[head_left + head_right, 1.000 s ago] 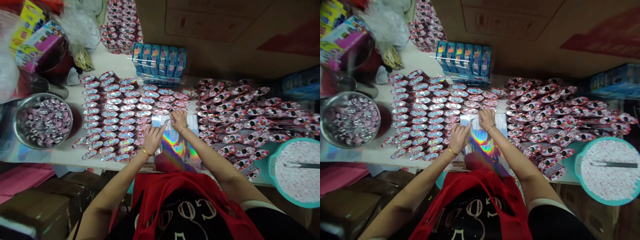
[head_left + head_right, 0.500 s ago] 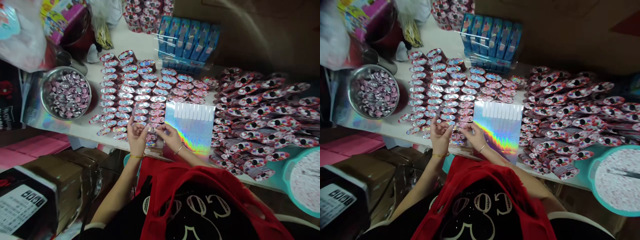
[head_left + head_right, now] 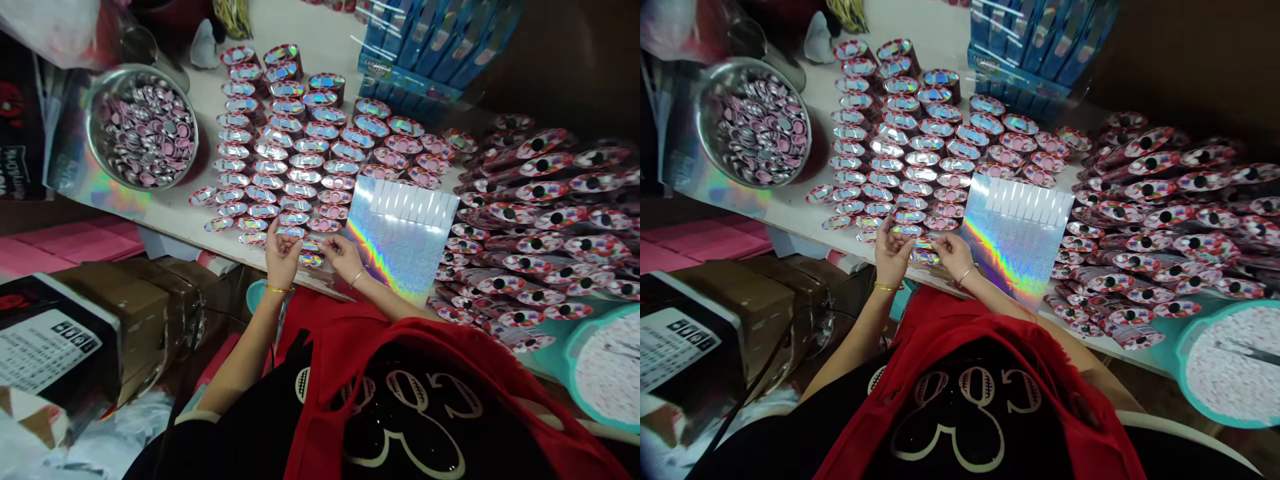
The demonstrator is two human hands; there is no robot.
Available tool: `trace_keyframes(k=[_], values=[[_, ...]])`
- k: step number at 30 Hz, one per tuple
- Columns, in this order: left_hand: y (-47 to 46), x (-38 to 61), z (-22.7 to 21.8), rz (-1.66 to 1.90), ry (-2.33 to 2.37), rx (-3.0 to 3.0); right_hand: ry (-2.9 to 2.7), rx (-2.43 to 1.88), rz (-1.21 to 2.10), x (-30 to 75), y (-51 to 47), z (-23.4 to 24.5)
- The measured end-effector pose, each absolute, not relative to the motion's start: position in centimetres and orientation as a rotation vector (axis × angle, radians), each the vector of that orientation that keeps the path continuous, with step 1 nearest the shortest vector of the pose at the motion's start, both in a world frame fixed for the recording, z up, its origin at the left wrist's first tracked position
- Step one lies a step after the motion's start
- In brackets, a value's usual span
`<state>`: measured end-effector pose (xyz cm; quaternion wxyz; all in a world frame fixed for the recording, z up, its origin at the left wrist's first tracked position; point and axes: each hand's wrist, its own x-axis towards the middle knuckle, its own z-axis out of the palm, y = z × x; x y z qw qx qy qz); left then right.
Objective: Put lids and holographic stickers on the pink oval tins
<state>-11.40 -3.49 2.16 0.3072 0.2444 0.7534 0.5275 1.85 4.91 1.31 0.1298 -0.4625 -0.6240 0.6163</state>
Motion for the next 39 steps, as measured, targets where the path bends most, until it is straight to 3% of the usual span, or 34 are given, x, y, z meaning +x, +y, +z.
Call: trace_keyframes(k=[7, 16, 21, 26, 29, 32, 35, 39], values=[[-4.6, -11.8, -0.5, 1.256, 2.162, 0.835, -2.375, -1.455, 1.272, 1.1, 4.1, 0.7], [-4.7, -10.9, -2.5, 0.979, 2.294, 1.169, -2.684, -1.39, 1.037, 0.9, 3.9, 0.2], [-4.7, -10.8, -2.0, 0.785, 2.499, 1.193, -2.535, -1.459, 1.179, 1.4, 3.7, -0.6], [-4.7, -12.3, 0.5, 1.041, 2.531, 1.121, -2.434, -1.327, 1.232, 2.0, 3.9, -0.1], [-4.0, -12.4, 3.2, 1.269, 2.38, 1.065, -2.148, -1.283, 1.267, 2.2, 4.4, 1.3], [-2.6, -11.6, 4.8, 1.42, 2.09, 0.886, -1.691, -1.341, 1.554, 2.2, 5.2, 2.3], [-1.2, -10.7, 4.3, 1.465, 1.868, 0.611, -1.379, -1.347, 1.861, 2.1, 6.0, 2.2], [-0.1, -10.6, 2.7, 1.456, 1.781, 0.324, -1.33, -1.36, 1.842, 1.8, 7.0, 1.6]])
